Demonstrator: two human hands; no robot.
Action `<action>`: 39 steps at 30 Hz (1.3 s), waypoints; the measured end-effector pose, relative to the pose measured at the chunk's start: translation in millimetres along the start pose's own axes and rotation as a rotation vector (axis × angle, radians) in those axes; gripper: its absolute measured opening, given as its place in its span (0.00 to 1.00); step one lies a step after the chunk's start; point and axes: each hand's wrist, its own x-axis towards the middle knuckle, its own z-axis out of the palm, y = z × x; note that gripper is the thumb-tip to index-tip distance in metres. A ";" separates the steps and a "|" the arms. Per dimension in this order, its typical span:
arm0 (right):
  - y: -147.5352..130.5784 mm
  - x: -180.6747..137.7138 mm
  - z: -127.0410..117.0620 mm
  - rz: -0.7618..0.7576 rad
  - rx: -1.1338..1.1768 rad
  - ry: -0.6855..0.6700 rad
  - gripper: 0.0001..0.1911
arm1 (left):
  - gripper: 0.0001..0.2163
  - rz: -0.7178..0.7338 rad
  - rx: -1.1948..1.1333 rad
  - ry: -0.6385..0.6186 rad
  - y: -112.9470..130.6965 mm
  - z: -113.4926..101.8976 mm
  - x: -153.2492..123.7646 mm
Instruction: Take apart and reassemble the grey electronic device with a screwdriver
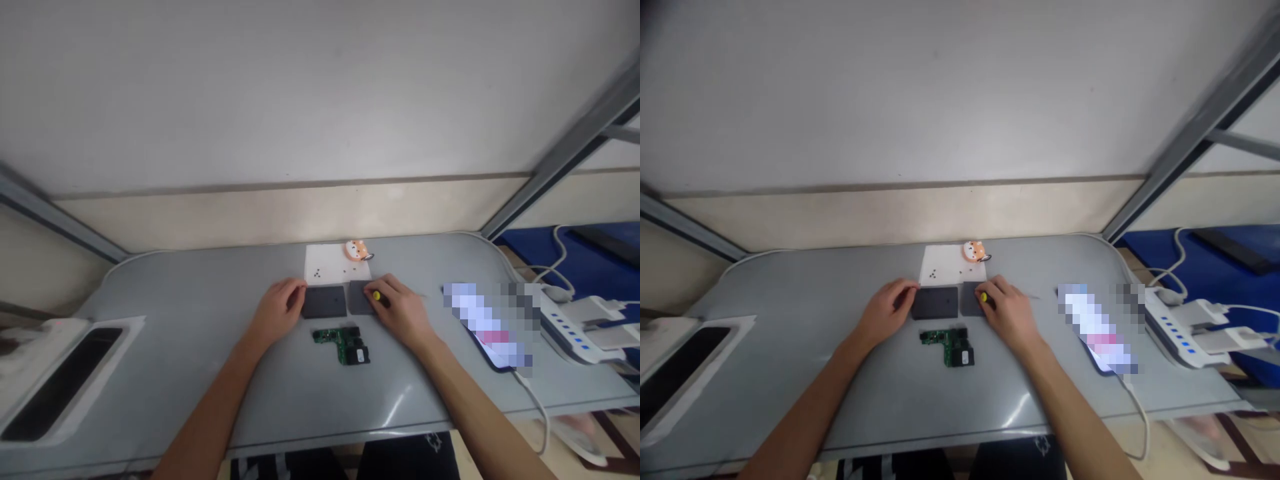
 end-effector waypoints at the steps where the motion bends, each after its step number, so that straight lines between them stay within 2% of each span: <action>1: 0.0 0.1 -0.6 -0.003 0.004 -0.009 0.09 | 0.10 -0.023 0.008 -0.015 -0.5 -0.1 0.0; 9: -1.5 0.6 -0.5 -0.038 -0.039 -0.020 0.10 | 0.12 -0.110 0.013 -0.035 -2.1 0.1 1.4; 19: -0.7 -1.7 0.8 0.001 -0.056 0.018 0.11 | 0.16 -0.020 0.081 -0.067 0.9 1.8 -2.0; 24: 0.9 -0.9 -2.3 -0.034 -0.045 0.017 0.10 | 0.16 -0.013 0.048 -0.084 3.0 0.2 -3.2; 27: -12.0 -6.6 -12.4 -0.105 -0.023 0.041 0.11 | 0.17 -0.011 0.058 -0.091 3.2 -0.3 -3.5; 29: -27.0 -16.7 -19.4 -0.217 0.002 -0.018 0.11 | 0.17 0.001 0.064 -0.079 1.9 0.1 -3.7; 32: -47.1 -36.8 -21.8 -0.379 -0.006 -0.234 0.14 | 0.15 0.006 0.059 -0.038 -2.6 1.4 -3.8; 35: -53.0 -50.3 -15.8 -0.407 -0.053 -0.313 0.20 | 0.13 -0.011 0.058 -0.013 -8.1 2.7 -3.8; 39: -48.6 -49.4 -13.1 -0.392 -0.063 -0.353 0.17 | 0.12 -0.049 0.061 -0.034 -11.5 2.7 -3.4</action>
